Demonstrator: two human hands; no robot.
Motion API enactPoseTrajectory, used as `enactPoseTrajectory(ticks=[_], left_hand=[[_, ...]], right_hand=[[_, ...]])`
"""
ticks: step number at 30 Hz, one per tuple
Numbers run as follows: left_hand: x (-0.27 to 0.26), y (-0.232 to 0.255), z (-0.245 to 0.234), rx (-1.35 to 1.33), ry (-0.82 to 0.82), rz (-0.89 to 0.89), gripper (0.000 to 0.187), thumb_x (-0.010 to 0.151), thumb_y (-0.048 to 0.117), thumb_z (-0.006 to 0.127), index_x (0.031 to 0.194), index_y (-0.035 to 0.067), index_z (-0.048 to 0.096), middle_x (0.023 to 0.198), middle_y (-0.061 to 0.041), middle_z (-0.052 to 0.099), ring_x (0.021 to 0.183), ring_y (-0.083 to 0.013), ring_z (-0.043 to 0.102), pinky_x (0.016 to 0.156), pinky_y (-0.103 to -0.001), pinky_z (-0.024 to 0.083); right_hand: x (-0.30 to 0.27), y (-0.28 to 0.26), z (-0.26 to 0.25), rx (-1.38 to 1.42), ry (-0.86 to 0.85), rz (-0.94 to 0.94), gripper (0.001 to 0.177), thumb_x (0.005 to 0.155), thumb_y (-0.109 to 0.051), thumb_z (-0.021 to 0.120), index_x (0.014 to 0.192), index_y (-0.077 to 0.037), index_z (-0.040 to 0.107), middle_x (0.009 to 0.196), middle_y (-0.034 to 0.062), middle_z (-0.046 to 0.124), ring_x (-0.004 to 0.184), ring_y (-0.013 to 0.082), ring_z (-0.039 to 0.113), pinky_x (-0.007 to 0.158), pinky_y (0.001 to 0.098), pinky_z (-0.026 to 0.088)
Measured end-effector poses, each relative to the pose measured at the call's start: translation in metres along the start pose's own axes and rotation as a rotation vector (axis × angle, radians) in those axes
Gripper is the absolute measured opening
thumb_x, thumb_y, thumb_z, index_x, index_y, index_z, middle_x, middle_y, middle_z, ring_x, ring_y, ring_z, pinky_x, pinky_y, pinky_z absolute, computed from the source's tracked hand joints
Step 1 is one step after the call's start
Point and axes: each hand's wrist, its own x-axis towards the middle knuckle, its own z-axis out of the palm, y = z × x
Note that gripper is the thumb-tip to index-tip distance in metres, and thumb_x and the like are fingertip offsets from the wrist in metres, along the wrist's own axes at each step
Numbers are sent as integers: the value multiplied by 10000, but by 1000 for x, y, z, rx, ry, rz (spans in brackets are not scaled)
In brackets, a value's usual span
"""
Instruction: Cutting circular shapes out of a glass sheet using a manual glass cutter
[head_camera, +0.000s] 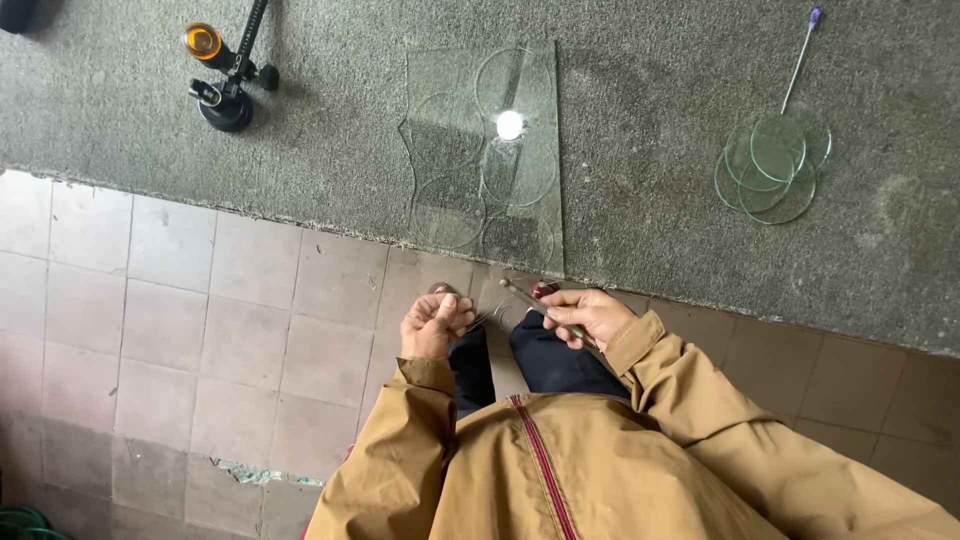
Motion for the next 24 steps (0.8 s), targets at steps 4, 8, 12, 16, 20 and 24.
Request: enactPoseTrajectory(ticks=[4, 8, 12, 16, 20, 24], left_hand=[[0, 11, 3, -1, 5, -10, 224, 965, 223, 744, 1060, 73, 606, 939, -164, 792, 729, -220, 781, 563, -228, 584], [3, 1, 1, -9, -14, 13, 203, 967, 226, 742, 1043, 82, 620, 944, -178, 790, 762, -244, 790, 590, -236, 594], [-9, 4, 5, -17, -13, 17, 184, 974, 216, 730, 1028, 74, 626, 929, -171, 789, 755, -232, 786, 587, -228, 593], [-20, 6, 9, -69, -4, -32, 173, 961, 205, 744, 1017, 80, 637, 918, -169, 790, 752, -233, 788, 595, -239, 606], [-41, 28, 16, -85, -4, -93, 177, 944, 180, 761, 1005, 63, 642, 915, -180, 798, 741, -241, 791, 605, -254, 617], [-28, 16, 7, -100, -14, -99, 174, 940, 156, 766, 990, 46, 641, 889, -202, 792, 710, -254, 786, 573, -262, 613]], right_hand=[[10, 1, -2, 7, -48, 8, 256, 901, -17, 710, 1157, -10, 717, 808, 204, 730, 528, 194, 623, 354, 256, 447], [-2, -4, 7, 23, -73, 9, 275, 892, -21, 716, 1167, -8, 721, 813, 208, 731, 543, 210, 627, 376, 276, 461], [32, 30, -5, -22, -50, -35, 340, 893, 15, 684, 1233, 25, 681, 878, 210, 743, 578, 194, 656, 394, 280, 505], [61, 41, 28, 80, -115, -39, 380, 872, 36, 705, 1251, 24, 681, 935, 212, 752, 648, 244, 717, 448, 308, 544], [87, 48, 49, 174, -159, -18, 342, 888, 4, 714, 1228, -10, 696, 904, 227, 730, 666, 258, 724, 422, 298, 516], [97, 48, 62, 223, -156, -30, 341, 905, -14, 706, 1246, -9, 696, 877, 256, 736, 671, 278, 748, 411, 289, 499]])
